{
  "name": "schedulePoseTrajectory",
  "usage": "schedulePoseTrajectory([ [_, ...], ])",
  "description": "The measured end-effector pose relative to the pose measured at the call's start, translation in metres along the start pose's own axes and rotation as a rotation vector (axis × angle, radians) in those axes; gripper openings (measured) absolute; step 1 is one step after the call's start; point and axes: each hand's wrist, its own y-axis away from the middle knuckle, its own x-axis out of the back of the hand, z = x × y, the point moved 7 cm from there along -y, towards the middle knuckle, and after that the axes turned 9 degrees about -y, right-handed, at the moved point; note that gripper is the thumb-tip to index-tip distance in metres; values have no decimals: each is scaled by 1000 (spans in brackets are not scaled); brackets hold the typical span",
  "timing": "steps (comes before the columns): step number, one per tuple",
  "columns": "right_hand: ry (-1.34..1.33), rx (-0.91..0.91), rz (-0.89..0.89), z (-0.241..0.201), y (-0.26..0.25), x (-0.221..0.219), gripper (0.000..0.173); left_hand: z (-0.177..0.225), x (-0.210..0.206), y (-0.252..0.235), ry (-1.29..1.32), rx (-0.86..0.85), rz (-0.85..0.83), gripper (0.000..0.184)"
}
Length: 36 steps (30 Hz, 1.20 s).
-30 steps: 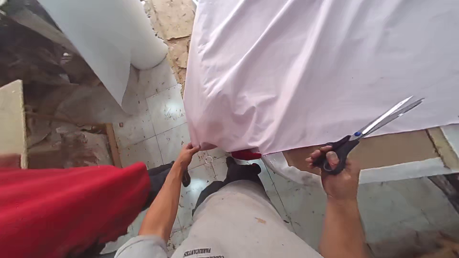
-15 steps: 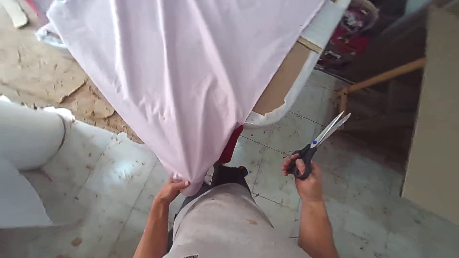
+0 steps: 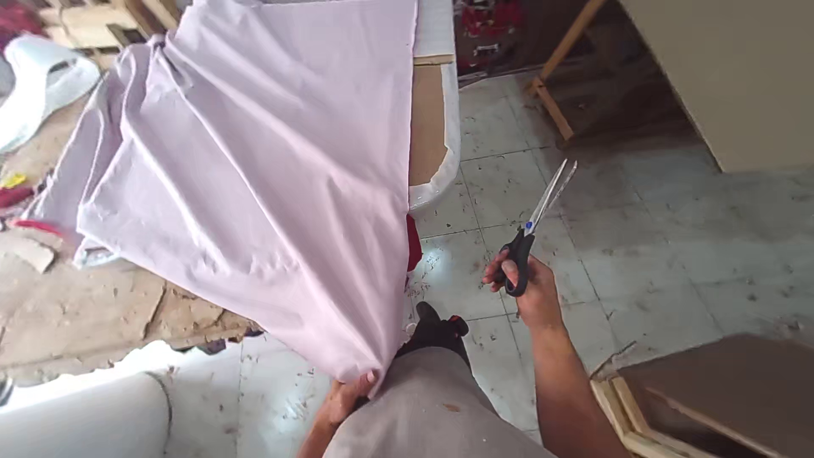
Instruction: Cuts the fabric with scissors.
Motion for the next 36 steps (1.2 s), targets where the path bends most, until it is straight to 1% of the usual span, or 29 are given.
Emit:
schedulePoseTrajectory([
  [2,15,33,84,2,26,-15,19,-10,11,0,-65,57,-209,26],
  [3,11,46,130,1,40,-24,19,-16,10,-8,-131,48,-276,27],
  [5,-6,55,222,-2,71,-47,20,-23,-3,-25,-252,-75,-348,24],
  [6,-13,57,253,-5,87,-59,22,-26,-8,-27,-276,-87,-375,24],
  [9,21,71,279,-12,135,-85,23,-17,-9,-15,-197,-14,-397,27],
  [11,50,73,291,-12,163,-91,22,-8,2,2,-19,-41,-366,24],
  [12,56,79,308,-12,174,-91,21,-11,7,7,76,-89,-344,26],
  [14,41,85,354,-10,193,-90,18,-24,8,9,93,-173,-279,48],
  [15,24,84,370,-9,200,-90,18,-29,3,4,43,-198,-201,56],
  [17,-52,65,358,-7,212,-97,22,-31,-11,-13,-52,-267,-34,34],
  [19,-175,-14,275,-1,228,-114,37,-29,-23,-18,-90,-337,7,20],
  [21,-314,-151,144,6,245,-139,51,-30,-33,-14,-106,-363,4,15],
  [24,-437,-375,-87,17,276,-175,59,-37,-40,3,-99,-377,19,18],
  [25,-449,-446,-146,20,285,-183,59,-38,-41,8,-92,-367,34,22],
  [26,-448,-515,-196,22,294,-189,57,-40,-43,11,-76,-343,52,34],
  [27,-444,-573,-234,25,302,-192,55,-47,-47,10,-52,-295,56,51],
  [28,-432,-621,-261,27,308,-194,53,-59,-52,3,-29,-233,97,59],
  [29,-422,-658,-278,30,312,-194,52,-75,-56,-9,-15,-176,173,54],
  [30,-424,-684,-284,33,315,-193,51,-88,-60,-24,-36,-131,259,45],
  [31,-434,-703,-280,36,319,-192,49,-94,-62,-34,-84,-113,314,36],
  [32,-454,-727,-268,38,324,-189,49,-93,-65,-37,-132,-128,330,30],
  [34,-497,-800,-258,39,338,-186,54,-70,-70,-20,-179,-230,312,28],
  [36,-523,-874,-264,33,350,-185,56,-42,-70,4,-162,-363,292,27],
])
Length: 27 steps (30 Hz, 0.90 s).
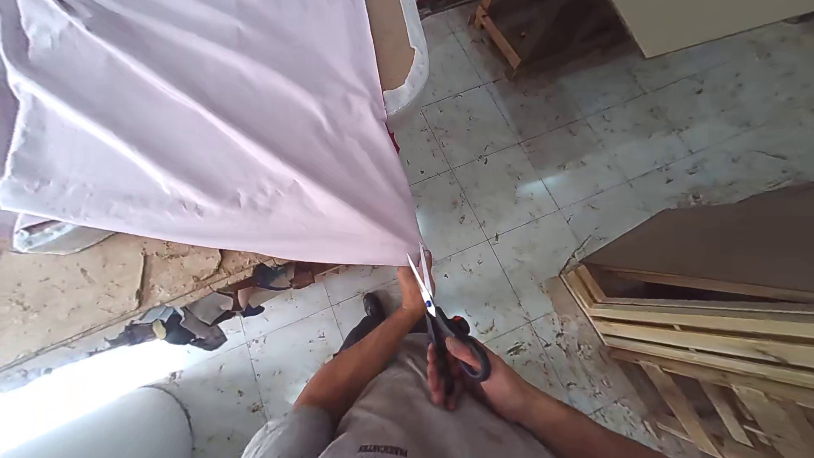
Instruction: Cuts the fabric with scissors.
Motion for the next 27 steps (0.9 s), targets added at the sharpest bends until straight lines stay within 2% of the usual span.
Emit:
schedulePoseTrajectory([
  [4,49,-124,-66,10,22,-23,61,30,9,9,94,-148,-48,24],
  [7,104,-163,-32,18,31,-34,59,45,7,5,84,-242,-34,22],
  [13,72,-104,104,27,19,-39,50,46,4,9,96,-194,5,21],
  [17,55,-88,175,28,7,-38,47,42,3,11,85,-182,-28,21],
  [20,42,-41,206,23,0,-38,46,33,5,11,-23,-187,-22,30],
  [27,26,4,298,12,-23,-31,48,30,12,12,-229,-282,37,35],
])
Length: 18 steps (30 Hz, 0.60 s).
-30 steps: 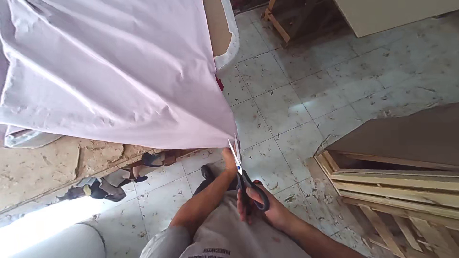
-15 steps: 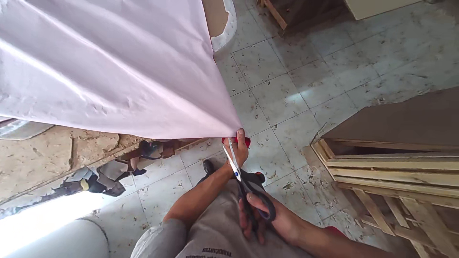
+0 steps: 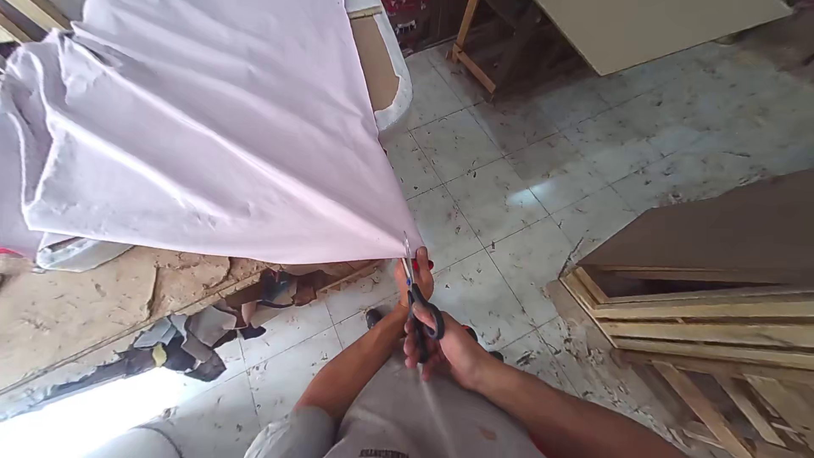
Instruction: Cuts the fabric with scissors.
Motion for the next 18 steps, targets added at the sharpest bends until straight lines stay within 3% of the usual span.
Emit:
schedulePoseTrajectory([
  [5,-22,65,14,-2,-8,3,45,-2,3,2,-88,-6,2,37],
  [11,-32,124,16,4,-12,6,39,-15,8,-3,-94,69,-178,35],
  [14,-27,145,7,5,-11,5,37,-19,17,-4,237,175,-389,25],
  [15,-28,150,4,5,-11,5,37,-21,22,-2,394,225,-427,31],
  [18,-23,149,19,5,-18,8,38,-25,34,-11,650,381,-336,46],
])
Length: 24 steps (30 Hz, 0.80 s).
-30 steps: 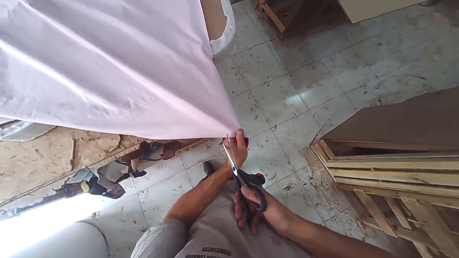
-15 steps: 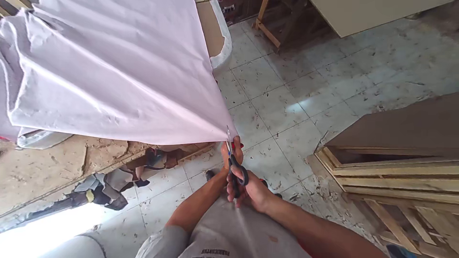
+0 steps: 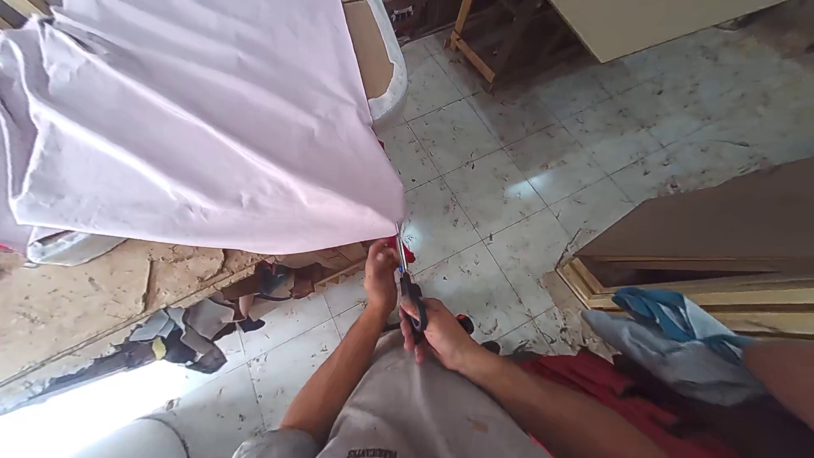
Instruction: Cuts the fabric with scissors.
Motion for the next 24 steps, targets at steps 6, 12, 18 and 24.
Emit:
schedulePoseTrajectory([
  [6,11,-31,25,14,-10,5,37,12,2,-24,-23,222,286,18],
  [12,-44,-16,-18,9,12,11,38,15,12,10,-112,149,215,21],
  [18,-132,33,-2,18,30,50,41,-70,116,-4,-187,464,496,38],
  [24,-140,43,-3,28,28,59,45,-66,105,-55,74,385,457,40],
])
